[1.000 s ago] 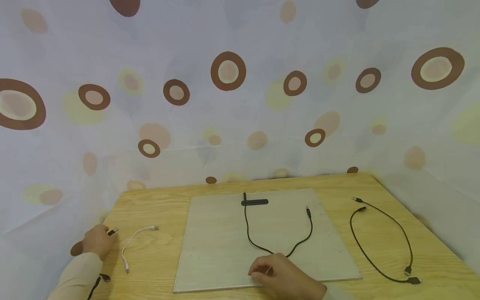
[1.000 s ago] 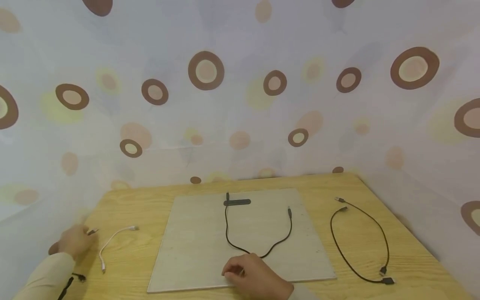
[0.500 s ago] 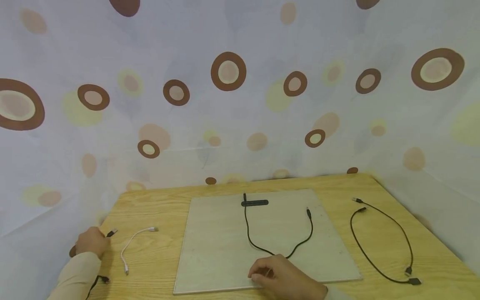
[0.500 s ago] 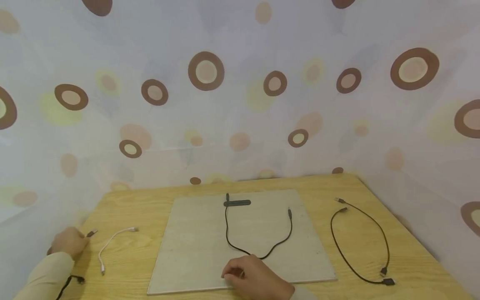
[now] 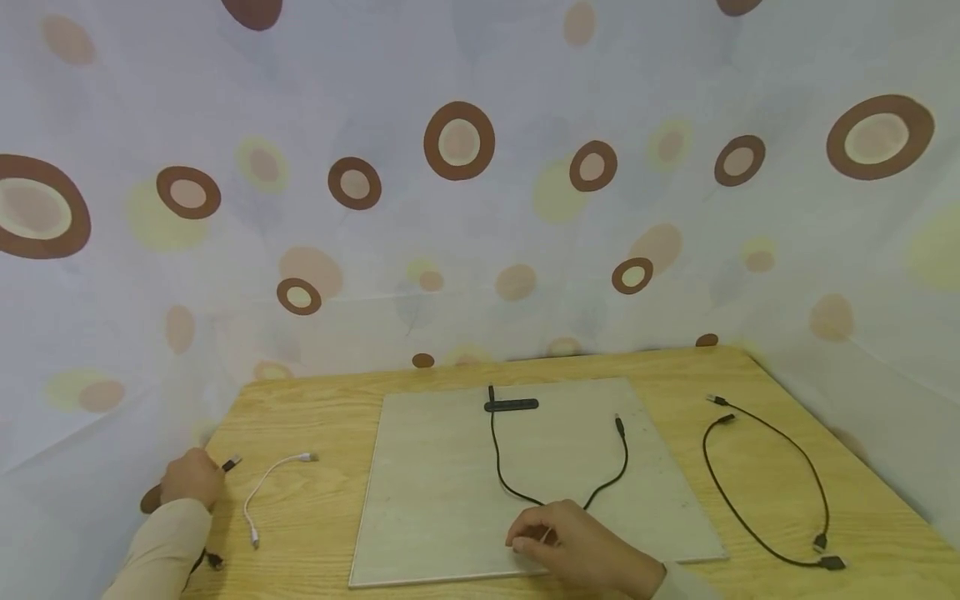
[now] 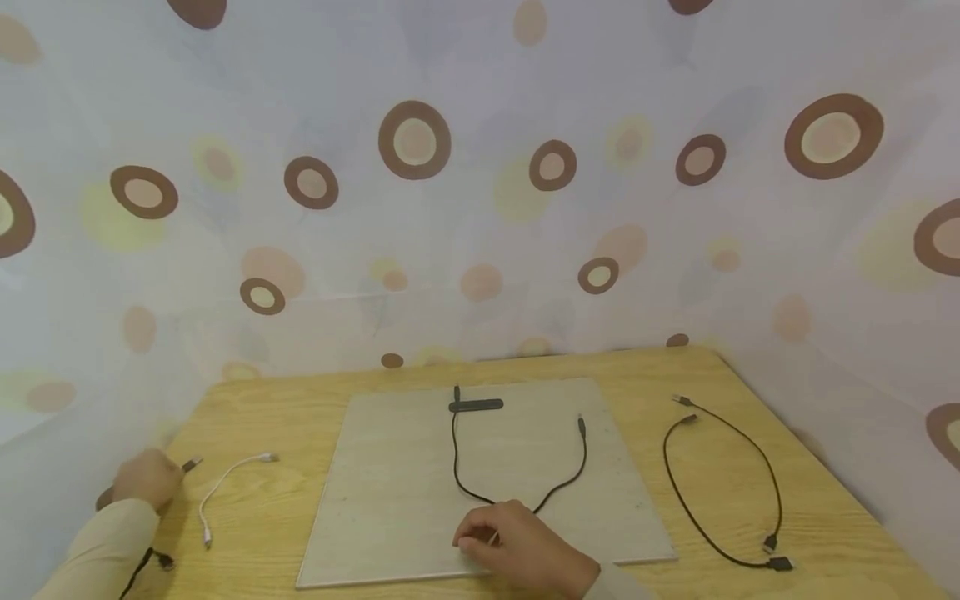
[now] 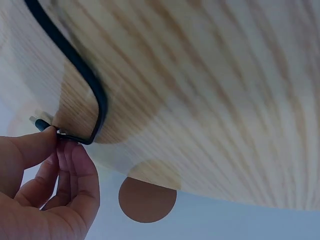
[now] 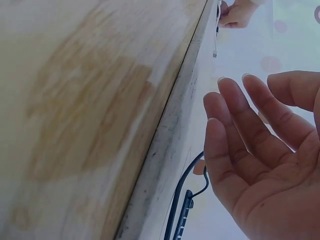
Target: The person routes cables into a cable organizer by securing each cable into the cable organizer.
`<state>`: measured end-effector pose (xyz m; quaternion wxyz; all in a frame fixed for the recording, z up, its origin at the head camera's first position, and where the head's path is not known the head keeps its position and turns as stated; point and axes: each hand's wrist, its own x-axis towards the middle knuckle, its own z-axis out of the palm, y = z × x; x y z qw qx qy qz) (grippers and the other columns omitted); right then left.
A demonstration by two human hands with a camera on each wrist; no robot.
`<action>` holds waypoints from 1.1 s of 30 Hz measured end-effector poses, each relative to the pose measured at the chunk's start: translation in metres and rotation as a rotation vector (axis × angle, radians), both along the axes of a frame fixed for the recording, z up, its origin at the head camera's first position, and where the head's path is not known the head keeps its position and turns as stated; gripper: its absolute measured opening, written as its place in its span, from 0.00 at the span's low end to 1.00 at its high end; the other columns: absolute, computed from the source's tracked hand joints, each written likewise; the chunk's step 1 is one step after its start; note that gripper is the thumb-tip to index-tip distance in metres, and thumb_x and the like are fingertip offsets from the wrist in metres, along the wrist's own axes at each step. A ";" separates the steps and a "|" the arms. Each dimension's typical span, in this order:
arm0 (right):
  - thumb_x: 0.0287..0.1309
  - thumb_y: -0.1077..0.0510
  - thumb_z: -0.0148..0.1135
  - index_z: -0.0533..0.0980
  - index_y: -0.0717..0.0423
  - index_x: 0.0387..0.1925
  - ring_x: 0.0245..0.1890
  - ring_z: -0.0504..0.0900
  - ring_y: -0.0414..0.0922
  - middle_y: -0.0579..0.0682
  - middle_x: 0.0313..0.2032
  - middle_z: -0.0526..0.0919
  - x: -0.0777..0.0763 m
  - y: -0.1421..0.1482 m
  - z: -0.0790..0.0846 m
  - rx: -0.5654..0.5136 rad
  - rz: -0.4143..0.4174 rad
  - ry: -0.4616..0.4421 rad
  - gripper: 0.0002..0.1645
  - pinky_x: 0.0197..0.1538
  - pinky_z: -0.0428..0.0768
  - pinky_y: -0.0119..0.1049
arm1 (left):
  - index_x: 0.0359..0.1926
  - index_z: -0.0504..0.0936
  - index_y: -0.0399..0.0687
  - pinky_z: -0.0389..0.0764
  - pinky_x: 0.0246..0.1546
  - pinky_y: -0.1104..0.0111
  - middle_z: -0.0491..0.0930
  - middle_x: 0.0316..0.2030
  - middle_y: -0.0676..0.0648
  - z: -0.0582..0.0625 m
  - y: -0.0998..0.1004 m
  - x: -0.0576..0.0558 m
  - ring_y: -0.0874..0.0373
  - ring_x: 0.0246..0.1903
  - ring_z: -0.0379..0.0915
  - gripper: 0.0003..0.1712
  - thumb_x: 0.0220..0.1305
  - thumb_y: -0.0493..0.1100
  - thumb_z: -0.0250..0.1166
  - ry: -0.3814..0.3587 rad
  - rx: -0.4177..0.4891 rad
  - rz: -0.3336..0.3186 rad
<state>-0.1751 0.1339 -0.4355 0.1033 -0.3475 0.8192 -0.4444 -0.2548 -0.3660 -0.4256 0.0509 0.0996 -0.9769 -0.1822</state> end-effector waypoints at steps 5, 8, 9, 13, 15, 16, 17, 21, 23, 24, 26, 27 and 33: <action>0.60 0.51 0.52 0.79 0.51 0.35 0.29 0.76 0.30 0.41 0.30 0.82 0.001 0.000 0.001 0.008 0.003 0.005 0.12 0.31 0.75 0.27 | 0.24 0.72 0.28 0.70 0.18 0.55 0.74 0.20 0.33 -0.003 -0.001 -0.005 0.40 0.20 0.71 0.08 0.57 0.30 0.50 -0.013 -0.063 0.002; 0.60 0.51 0.51 0.79 0.51 0.35 0.29 0.76 0.30 0.41 0.31 0.82 0.001 0.001 0.002 0.006 0.014 0.018 0.12 0.31 0.75 0.27 | 0.25 0.71 0.29 0.70 0.17 0.56 0.73 0.20 0.34 -0.005 -0.002 -0.008 0.41 0.19 0.71 0.08 0.57 0.30 0.49 -0.039 -0.089 0.002; 0.60 0.51 0.51 0.78 0.51 0.35 0.29 0.76 0.30 0.42 0.31 0.82 0.002 0.001 0.002 0.003 0.020 0.021 0.12 0.32 0.76 0.27 | 0.25 0.71 0.29 0.70 0.16 0.56 0.73 0.19 0.34 -0.006 -0.003 -0.008 0.42 0.19 0.71 0.08 0.58 0.30 0.49 -0.041 -0.093 0.000; 0.61 0.51 0.51 0.78 0.52 0.35 0.30 0.76 0.30 0.42 0.32 0.82 0.003 0.000 0.004 -0.003 0.034 0.020 0.13 0.32 0.76 0.27 | 0.27 0.71 0.27 0.70 0.15 0.57 0.73 0.19 0.35 -0.008 -0.003 -0.006 0.43 0.18 0.70 0.08 0.58 0.29 0.48 -0.047 -0.094 -0.005; 0.61 0.51 0.51 0.78 0.53 0.35 0.30 0.76 0.30 0.43 0.32 0.82 0.003 0.000 0.004 -0.006 0.037 0.020 0.13 0.32 0.76 0.28 | 0.28 0.71 0.26 0.70 0.15 0.57 0.73 0.19 0.35 -0.007 -0.002 -0.005 0.43 0.18 0.71 0.08 0.59 0.29 0.47 -0.050 -0.093 -0.006; 0.61 0.51 0.51 0.78 0.53 0.35 0.30 0.76 0.30 0.43 0.32 0.82 0.003 0.000 0.005 -0.006 0.037 0.021 0.13 0.32 0.76 0.28 | 0.29 0.71 0.26 0.70 0.16 0.56 0.73 0.19 0.34 -0.006 -0.001 -0.004 0.42 0.18 0.71 0.09 0.59 0.29 0.47 -0.051 -0.091 -0.003; 0.61 0.51 0.51 0.78 0.53 0.35 0.30 0.76 0.31 0.43 0.32 0.82 0.004 0.000 0.005 -0.007 0.037 0.021 0.13 0.32 0.76 0.28 | 0.29 0.71 0.26 0.70 0.16 0.56 0.73 0.20 0.34 -0.005 0.000 -0.004 0.41 0.19 0.71 0.09 0.59 0.29 0.46 -0.055 -0.088 -0.001; 0.61 0.51 0.51 0.78 0.53 0.35 0.30 0.76 0.31 0.43 0.32 0.82 0.004 0.001 0.005 -0.005 0.038 0.018 0.13 0.32 0.76 0.28 | 0.27 0.71 0.27 0.70 0.16 0.57 0.73 0.19 0.35 -0.005 -0.001 -0.003 0.43 0.19 0.71 0.10 0.59 0.30 0.45 -0.070 -0.074 -0.004; 0.61 0.51 0.51 0.78 0.53 0.35 0.30 0.76 0.31 0.43 0.32 0.82 0.004 0.002 0.005 0.000 0.036 0.019 0.13 0.33 0.76 0.28 | 0.25 0.71 0.29 0.68 0.16 0.60 0.72 0.18 0.37 -0.006 -0.004 -0.003 0.47 0.18 0.69 0.11 0.59 0.30 0.45 -0.082 -0.063 -0.011; 0.61 0.51 0.51 0.78 0.53 0.35 0.30 0.76 0.31 0.43 0.32 0.82 0.003 0.002 0.005 0.002 0.036 0.019 0.13 0.33 0.76 0.28 | 0.23 0.70 0.30 0.68 0.16 0.61 0.71 0.18 0.38 -0.006 -0.006 -0.003 0.48 0.18 0.68 0.12 0.59 0.31 0.44 -0.085 -0.054 -0.015; 0.61 0.51 0.51 0.78 0.53 0.35 0.30 0.76 0.30 0.43 0.32 0.82 0.003 0.002 0.006 0.008 0.034 0.019 0.13 0.33 0.75 0.27 | 0.20 0.68 0.33 0.65 0.16 0.63 0.70 0.16 0.41 -0.007 -0.010 -0.002 0.51 0.16 0.65 0.13 0.59 0.32 0.44 -0.084 -0.029 -0.029; 0.61 0.51 0.50 0.78 0.53 0.35 0.30 0.76 0.30 0.43 0.32 0.82 0.003 0.003 0.006 0.009 0.031 0.019 0.13 0.33 0.75 0.28 | 0.19 0.67 0.35 0.64 0.17 0.64 0.68 0.16 0.42 -0.008 -0.011 -0.001 0.52 0.16 0.63 0.13 0.59 0.33 0.44 -0.080 -0.017 -0.034; 0.61 0.49 0.50 0.78 0.52 0.36 0.32 0.76 0.32 0.44 0.33 0.82 0.004 0.005 0.006 -0.004 0.026 -0.051 0.15 0.34 0.75 0.28 | 0.13 0.62 0.43 0.60 0.16 0.68 0.60 0.11 0.51 -0.002 -0.012 0.004 0.58 0.14 0.55 0.16 0.56 0.38 0.46 -0.073 0.075 -0.068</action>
